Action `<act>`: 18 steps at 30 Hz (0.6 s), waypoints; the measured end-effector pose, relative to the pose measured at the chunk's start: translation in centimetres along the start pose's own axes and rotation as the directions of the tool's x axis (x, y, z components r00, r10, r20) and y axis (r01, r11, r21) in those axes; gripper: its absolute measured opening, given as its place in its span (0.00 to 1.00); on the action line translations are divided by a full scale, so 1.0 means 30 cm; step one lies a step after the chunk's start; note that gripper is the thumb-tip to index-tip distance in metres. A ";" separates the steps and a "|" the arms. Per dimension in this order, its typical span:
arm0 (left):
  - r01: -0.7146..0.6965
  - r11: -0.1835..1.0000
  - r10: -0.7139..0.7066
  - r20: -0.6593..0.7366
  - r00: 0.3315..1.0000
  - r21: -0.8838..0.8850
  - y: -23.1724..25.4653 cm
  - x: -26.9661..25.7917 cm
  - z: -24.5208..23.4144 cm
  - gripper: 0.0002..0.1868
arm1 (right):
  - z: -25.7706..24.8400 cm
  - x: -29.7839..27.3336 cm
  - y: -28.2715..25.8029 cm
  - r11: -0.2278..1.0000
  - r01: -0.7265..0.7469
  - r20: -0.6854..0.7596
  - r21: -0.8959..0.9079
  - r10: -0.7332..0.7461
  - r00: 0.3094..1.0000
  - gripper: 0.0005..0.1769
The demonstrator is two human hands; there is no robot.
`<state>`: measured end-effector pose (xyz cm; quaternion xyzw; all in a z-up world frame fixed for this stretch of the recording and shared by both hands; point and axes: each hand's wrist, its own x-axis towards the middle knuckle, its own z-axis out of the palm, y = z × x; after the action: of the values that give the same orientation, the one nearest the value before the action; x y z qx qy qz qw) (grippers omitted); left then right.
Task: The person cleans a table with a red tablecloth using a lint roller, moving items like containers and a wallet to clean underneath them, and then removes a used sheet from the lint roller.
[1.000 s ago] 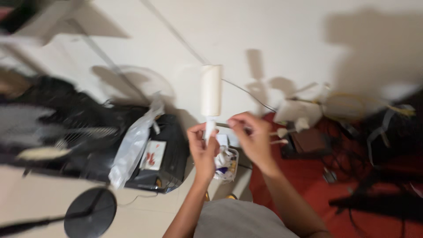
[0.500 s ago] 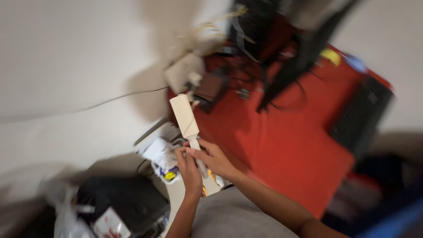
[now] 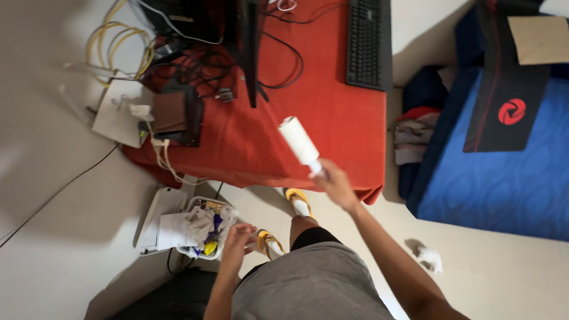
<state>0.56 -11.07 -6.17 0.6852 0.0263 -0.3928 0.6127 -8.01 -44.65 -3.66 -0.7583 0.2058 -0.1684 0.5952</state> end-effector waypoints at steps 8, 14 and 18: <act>-0.020 0.999 0.023 -0.062 0.998 0.047 0.090 0.095 0.060 0.13 | -0.350 0.359 0.176 0.832 -0.068 -0.225 -0.551 -0.070 0.972 0.19; 0.084 0.996 -0.084 -0.188 0.979 -0.007 0.086 0.207 0.216 0.14 | -0.458 0.790 0.370 0.779 -0.016 -0.181 -0.627 -0.126 0.975 0.14; 0.166 0.978 -0.193 -0.249 0.949 -0.124 0.072 0.241 0.343 0.15 | -0.453 1.020 0.475 0.757 -0.048 -0.171 -0.652 -0.085 0.982 0.12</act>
<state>1.46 -23.68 -7.92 0.6933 0.1884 -0.3521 0.5998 9.87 -74.63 -13.98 -0.9005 0.2998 -0.1634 0.2692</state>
